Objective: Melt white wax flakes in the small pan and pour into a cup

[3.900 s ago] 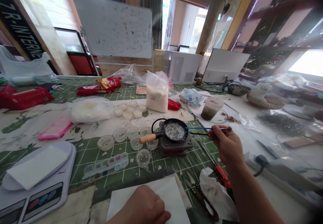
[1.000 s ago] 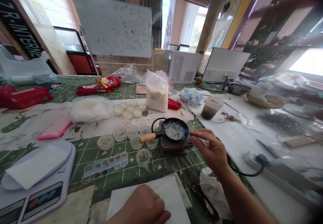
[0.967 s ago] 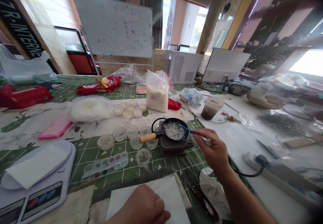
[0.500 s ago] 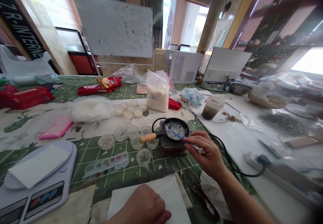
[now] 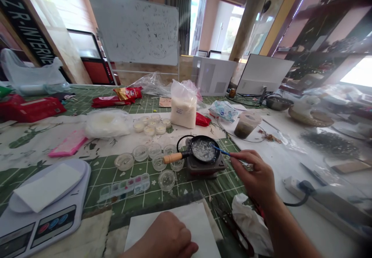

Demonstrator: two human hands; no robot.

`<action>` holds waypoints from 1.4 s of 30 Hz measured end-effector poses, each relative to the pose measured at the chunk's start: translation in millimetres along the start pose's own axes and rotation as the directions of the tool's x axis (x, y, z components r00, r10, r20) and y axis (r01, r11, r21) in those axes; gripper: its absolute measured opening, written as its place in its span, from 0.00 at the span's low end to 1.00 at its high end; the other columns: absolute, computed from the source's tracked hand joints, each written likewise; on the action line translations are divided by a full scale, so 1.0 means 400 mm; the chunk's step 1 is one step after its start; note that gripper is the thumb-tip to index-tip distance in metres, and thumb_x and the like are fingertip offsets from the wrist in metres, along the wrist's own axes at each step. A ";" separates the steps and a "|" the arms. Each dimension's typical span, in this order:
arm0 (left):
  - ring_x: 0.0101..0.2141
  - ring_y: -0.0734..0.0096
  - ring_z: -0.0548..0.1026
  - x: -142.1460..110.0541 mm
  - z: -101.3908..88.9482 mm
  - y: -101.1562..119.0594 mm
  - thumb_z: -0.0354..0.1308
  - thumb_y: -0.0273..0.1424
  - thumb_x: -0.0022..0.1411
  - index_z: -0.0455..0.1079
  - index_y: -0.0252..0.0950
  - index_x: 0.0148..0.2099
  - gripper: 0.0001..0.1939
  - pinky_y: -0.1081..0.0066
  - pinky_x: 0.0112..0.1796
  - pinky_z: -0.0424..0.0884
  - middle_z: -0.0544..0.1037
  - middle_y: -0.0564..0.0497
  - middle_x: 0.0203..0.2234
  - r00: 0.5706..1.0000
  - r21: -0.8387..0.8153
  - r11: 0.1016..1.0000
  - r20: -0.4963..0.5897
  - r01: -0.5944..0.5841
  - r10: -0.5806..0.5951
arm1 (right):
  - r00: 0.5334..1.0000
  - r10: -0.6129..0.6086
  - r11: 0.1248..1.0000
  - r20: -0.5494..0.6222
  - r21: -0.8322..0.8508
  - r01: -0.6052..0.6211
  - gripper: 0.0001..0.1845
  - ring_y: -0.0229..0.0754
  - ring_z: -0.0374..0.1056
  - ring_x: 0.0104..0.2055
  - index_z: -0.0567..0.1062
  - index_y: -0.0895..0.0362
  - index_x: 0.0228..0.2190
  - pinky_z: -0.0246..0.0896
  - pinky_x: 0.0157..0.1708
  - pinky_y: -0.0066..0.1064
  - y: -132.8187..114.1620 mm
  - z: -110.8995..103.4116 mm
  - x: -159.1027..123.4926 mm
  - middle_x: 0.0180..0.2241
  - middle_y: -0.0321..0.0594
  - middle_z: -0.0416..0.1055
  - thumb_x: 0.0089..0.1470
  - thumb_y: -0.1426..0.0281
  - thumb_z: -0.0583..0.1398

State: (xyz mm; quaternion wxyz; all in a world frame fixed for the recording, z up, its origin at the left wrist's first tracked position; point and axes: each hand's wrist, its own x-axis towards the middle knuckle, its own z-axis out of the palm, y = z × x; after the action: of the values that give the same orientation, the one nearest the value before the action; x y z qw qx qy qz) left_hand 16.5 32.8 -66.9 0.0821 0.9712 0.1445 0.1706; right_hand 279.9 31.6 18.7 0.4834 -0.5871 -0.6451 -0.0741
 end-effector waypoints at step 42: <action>0.17 0.71 0.67 0.007 -0.002 -0.001 0.58 0.30 0.59 0.65 0.36 0.22 0.13 0.68 0.22 0.51 0.73 0.55 0.16 0.998 0.038 0.999 0.063 0.016 -0.018 | 0.966 -0.147 0.983 0.213 0.144 0.117 0.10 0.44 0.70 0.39 0.77 0.54 0.42 0.68 0.40 0.37 0.000 0.011 -0.003 0.34 0.39 0.77 0.57 0.72 0.61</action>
State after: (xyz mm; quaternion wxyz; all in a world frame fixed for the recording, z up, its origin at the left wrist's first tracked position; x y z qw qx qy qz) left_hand 18.8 34.1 -65.2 0.0698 0.9762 0.1535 0.1365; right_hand 277.6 33.6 15.6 0.4391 -0.5146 -0.7364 0.0024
